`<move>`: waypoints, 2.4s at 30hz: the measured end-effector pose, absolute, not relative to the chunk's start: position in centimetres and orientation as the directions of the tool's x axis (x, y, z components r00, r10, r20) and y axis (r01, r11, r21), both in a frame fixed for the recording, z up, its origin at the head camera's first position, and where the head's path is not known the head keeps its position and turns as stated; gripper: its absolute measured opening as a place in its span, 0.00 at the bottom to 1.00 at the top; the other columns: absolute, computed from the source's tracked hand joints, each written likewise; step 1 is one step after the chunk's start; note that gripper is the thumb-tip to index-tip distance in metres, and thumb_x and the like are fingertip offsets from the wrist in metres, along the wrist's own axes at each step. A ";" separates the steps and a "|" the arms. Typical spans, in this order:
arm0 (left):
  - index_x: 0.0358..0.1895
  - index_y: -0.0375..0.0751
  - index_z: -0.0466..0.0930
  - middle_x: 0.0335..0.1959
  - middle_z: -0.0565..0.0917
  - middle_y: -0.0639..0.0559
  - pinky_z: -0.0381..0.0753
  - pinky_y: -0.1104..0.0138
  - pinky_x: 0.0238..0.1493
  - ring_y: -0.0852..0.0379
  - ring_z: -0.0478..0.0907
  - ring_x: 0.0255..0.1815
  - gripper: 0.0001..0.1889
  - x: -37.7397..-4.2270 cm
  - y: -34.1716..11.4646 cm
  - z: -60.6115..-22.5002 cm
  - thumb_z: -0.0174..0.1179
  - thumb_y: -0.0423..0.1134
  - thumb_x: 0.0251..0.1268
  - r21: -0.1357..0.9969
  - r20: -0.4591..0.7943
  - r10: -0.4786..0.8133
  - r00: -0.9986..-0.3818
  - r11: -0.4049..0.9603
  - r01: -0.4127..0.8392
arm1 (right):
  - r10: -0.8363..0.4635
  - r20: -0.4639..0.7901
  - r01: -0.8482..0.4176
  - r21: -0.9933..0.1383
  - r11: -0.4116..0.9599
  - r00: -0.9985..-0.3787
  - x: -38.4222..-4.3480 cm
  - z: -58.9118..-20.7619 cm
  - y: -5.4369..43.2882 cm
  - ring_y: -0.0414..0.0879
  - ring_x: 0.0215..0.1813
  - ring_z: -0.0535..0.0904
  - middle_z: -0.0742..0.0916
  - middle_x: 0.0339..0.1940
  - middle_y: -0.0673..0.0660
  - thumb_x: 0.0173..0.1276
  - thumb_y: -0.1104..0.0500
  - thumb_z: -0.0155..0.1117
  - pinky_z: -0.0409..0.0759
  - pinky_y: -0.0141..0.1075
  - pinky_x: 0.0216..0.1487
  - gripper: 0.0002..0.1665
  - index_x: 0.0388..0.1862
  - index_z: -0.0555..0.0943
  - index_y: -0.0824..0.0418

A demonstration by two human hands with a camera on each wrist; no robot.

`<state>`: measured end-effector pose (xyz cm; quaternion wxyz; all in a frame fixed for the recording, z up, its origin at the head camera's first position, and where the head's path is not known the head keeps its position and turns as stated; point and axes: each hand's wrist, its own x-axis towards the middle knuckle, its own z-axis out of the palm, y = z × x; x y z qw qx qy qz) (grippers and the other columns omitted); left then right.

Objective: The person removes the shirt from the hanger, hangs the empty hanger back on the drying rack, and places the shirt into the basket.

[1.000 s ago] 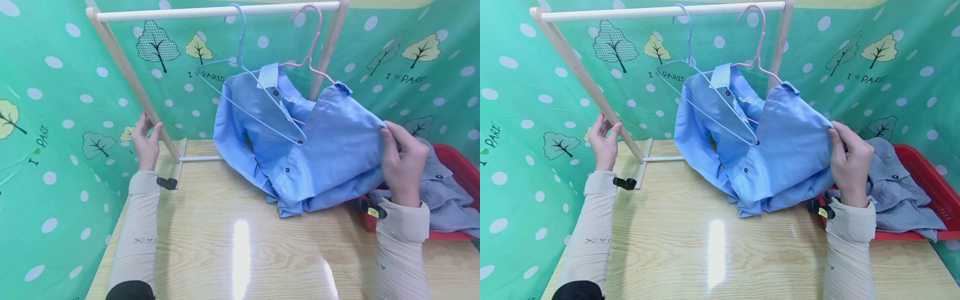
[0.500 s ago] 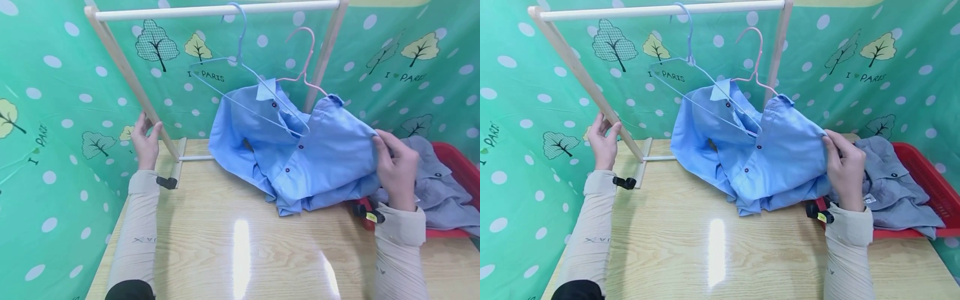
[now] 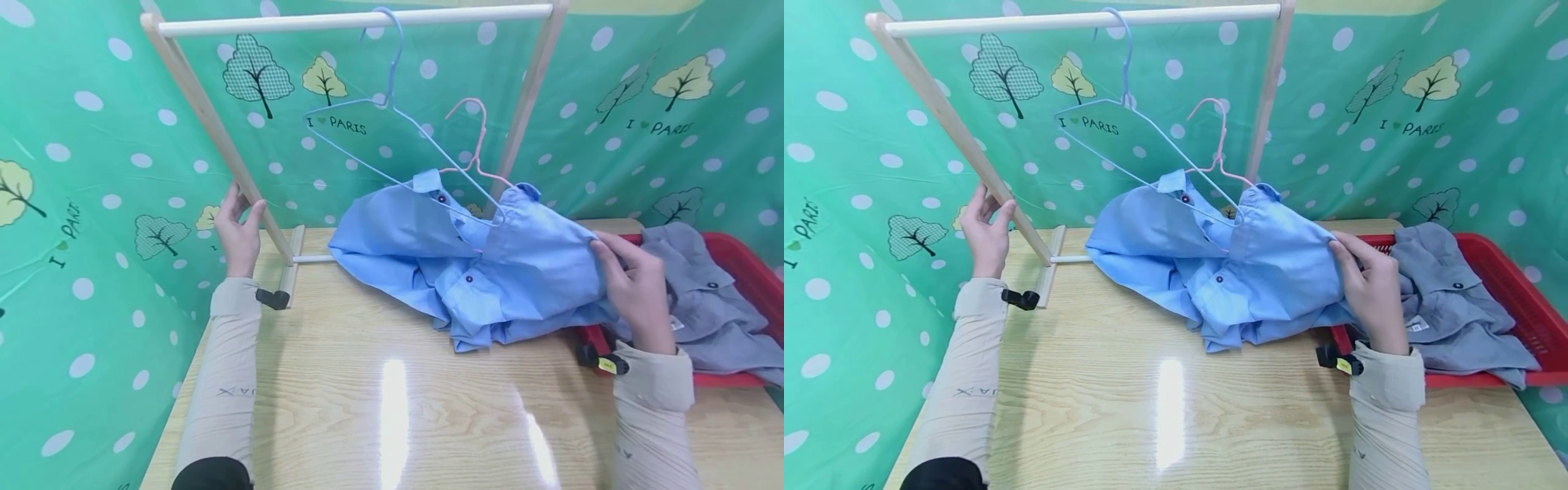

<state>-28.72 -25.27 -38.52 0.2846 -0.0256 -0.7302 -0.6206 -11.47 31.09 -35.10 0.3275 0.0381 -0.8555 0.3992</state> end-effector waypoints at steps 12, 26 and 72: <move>0.71 0.58 0.69 0.64 0.78 0.44 0.78 0.61 0.65 0.55 0.76 0.63 0.29 -28.1 -24.8 -37.8 0.63 0.35 0.68 0.900 0.431 -0.311 -0.847 0.219 0.378 | 0.157 0.424 -0.202 -0.684 0.701 -0.892 -11.2 -36.3 31.2 0.17 0.50 0.72 0.87 0.54 0.54 0.76 0.55 0.57 0.68 0.11 0.53 0.20 0.60 0.82 0.64; 0.71 0.56 0.69 0.64 0.79 0.42 0.79 0.62 0.63 0.56 0.77 0.62 0.30 -28.2 -24.8 -37.8 0.63 0.34 0.68 0.893 0.446 -0.316 -0.838 0.226 0.390 | 0.015 0.409 -0.277 -0.643 0.714 -0.912 -11.2 -37.2 29.6 0.12 0.51 0.68 0.85 0.53 0.70 0.76 0.59 0.58 0.63 0.08 0.54 0.18 0.56 0.82 0.68; 0.70 0.37 0.67 0.66 0.75 0.37 0.64 0.45 0.73 0.41 0.70 0.69 0.31 -24.7 -15.8 -42.7 0.58 0.51 0.72 0.789 0.212 0.336 -0.918 0.495 0.364 | -0.053 0.330 -0.276 -0.679 0.681 -0.943 -10.7 -38.7 27.7 0.23 0.46 0.72 0.86 0.52 0.65 0.77 0.59 0.55 0.65 0.09 0.54 0.18 0.59 0.81 0.66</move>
